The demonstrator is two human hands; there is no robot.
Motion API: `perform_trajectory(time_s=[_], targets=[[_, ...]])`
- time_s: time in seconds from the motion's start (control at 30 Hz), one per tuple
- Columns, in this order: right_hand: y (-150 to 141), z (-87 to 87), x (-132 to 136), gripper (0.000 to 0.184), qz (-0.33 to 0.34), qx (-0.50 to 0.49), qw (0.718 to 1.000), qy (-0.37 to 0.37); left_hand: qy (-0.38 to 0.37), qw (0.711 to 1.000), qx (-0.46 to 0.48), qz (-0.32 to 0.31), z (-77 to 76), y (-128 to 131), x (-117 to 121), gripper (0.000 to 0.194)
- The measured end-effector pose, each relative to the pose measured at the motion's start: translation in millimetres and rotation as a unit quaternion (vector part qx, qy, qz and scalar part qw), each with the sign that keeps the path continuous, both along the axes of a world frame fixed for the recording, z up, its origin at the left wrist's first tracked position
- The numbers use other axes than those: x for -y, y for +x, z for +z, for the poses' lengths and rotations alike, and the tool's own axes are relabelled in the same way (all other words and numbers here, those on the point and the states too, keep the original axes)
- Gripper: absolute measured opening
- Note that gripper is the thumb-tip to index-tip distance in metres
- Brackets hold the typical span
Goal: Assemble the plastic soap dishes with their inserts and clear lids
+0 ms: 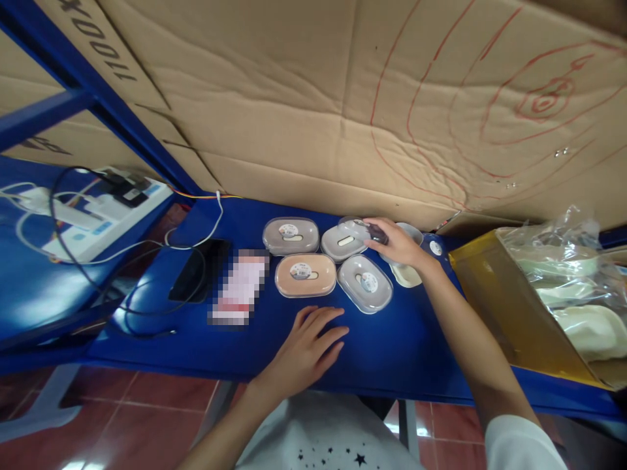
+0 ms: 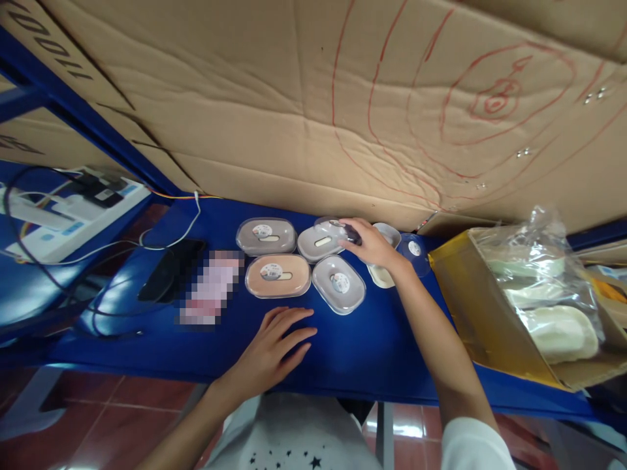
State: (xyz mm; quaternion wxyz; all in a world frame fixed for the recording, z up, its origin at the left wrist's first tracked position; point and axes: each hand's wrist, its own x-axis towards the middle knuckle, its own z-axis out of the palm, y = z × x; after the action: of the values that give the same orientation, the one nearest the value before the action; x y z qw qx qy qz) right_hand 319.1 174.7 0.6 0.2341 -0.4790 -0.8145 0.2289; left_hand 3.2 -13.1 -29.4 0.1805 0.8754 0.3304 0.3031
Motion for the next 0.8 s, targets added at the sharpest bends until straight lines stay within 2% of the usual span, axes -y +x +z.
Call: perform_trajectory(time_s=[0.1, 0.23, 0.4, 0.47, 0.6, 0.7, 0.8], targets=[[-1.0, 0.1, 0.6, 0.064, 0.024, 0.016, 1.000, -0.007, -0.001, 1.000, 0.000, -0.008, 1.3, 0.5, -0.1, 0.025], [-10.1, 2.0, -4.4, 0.076, 0.065, 0.083, 0.994, -0.032, 0.003, 1.000, -0.004, -0.009, 4.5, 0.3, 0.3, 0.025], [-24.0, 12.5, -17.6, 0.094, 0.091, 0.148, 0.982, -0.078, -0.009, 1.000, -0.009, -0.010, 4.5, -3.4, 4.0, 0.027], [-27.8, 15.9, -23.8, 0.093, 0.104, 0.145, 0.979, -0.100, -0.016, 1.000, -0.012, -0.008, 2.8, -5.6, 6.5, 0.027], [-40.0, 13.9, -31.7, 0.067, 0.031, 0.147, 0.983, -0.103, -0.032, 0.999, -0.020, -0.003, 0.0, -8.1, 10.3, 0.027], [-50.4, 9.4, -31.4, 0.072, -0.005, 0.158, 0.983, -0.088, -0.033, 0.999, -0.022, -0.009, 0.2, -8.5, 10.9, 0.027], [-53.6, 11.2, -30.6, 0.083, 0.014, 0.163, 0.983, -0.083, -0.030, 0.999, -0.017, -0.011, 1.8, -9.4, 9.7, 0.027]])
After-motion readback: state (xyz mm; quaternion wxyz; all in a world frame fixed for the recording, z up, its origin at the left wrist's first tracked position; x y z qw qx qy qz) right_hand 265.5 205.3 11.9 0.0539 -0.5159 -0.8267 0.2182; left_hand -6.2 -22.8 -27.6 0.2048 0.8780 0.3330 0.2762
